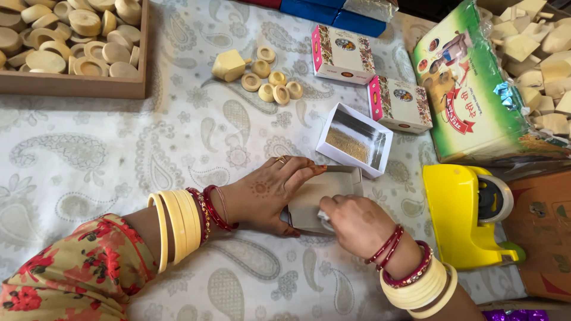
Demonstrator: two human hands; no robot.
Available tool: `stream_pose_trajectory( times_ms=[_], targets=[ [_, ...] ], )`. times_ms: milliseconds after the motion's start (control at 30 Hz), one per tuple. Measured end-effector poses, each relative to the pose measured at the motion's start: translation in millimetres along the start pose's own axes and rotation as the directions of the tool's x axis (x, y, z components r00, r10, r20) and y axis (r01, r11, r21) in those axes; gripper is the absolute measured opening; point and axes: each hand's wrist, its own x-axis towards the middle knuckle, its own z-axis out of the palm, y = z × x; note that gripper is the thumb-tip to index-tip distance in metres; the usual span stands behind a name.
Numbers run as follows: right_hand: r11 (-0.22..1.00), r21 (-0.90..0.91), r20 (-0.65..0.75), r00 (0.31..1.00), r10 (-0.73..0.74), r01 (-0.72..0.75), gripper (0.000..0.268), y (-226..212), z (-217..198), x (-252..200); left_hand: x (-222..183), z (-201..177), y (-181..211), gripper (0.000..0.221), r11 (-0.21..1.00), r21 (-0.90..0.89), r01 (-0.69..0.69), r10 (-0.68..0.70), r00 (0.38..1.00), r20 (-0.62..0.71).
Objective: The person places small wooden stoppers into boxes, wipes some of the stoppers with a cloth, and closes the boxes.
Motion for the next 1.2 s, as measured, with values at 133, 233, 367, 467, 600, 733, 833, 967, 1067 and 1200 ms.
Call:
stream_pose_trajectory(
  times_ms=[133, 233, 367, 467, 600, 733, 833, 967, 1067, 1200],
  targets=[
    [0.921, 0.282, -0.177, 0.958, -0.227, 0.270, 0.014, 3, -8, 7, -3, 2, -6, 0.114, 0.998, 0.023, -0.054, 0.055, 0.998, -0.040],
    [0.882, 0.405, -0.176, 0.967, -0.184, 0.242, 0.019, 7, -16, 6, -4, -2, -6, 0.093, 0.997, 0.021, -0.068, 0.068, 0.997, -0.018],
    [0.800, 0.580, -0.570, 0.778, 0.265, 0.153, 0.018, 10, -14, -11, 4, -12, 6, 0.061, 0.992, 0.083, -0.091, 0.094, 0.995, -0.026],
    [0.816, 0.469, -0.830, 0.485, 0.276, 0.337, 0.022, 5, -15, -24, 3, -10, 13, 0.049, 0.989, -0.071, -0.131, 0.116, 0.975, -0.191],
    [0.940, 0.096, -0.975, 0.223, 0.022, 0.328, 0.030, 9, -8, -27, -11, 35, 1, 0.036, 0.316, -0.883, 0.348, -0.583, 0.805, 0.109],
    [0.968, -0.147, -0.866, 0.445, -0.226, 0.205, 0.032, -2, -20, -4, 8, 25, -9, 0.030, 0.476, -0.817, 0.325, -0.653, 0.753, -0.080],
    [1.000, 0.000, -0.618, 0.786, -0.010, 0.012, 0.030, -4, -16, 13, 11, 14, -22, 0.034, 0.911, -0.327, 0.252, -0.411, 0.635, -0.655],
    [0.998, 0.040, -0.519, 0.854, -0.018, 0.045, 0.025, 13, -11, 22, 8, 4, -16, 0.064, 0.932, -0.085, 0.352, -0.359, 0.871, -0.336],
    [0.991, 0.105, -0.424, 0.905, -0.029, 0.081, 0.024, 17, -13, 17, 7, -4, 3, 0.101, 0.946, 0.033, 0.322, -0.316, 0.940, -0.129],
    [0.995, 0.102, -0.178, 0.984, -0.003, 0.022, 0.027, 21, -21, 4, 6, -9, 8, 0.094, 0.943, 0.111, 0.313, -0.318, 0.948, 0.025]
  ],
)
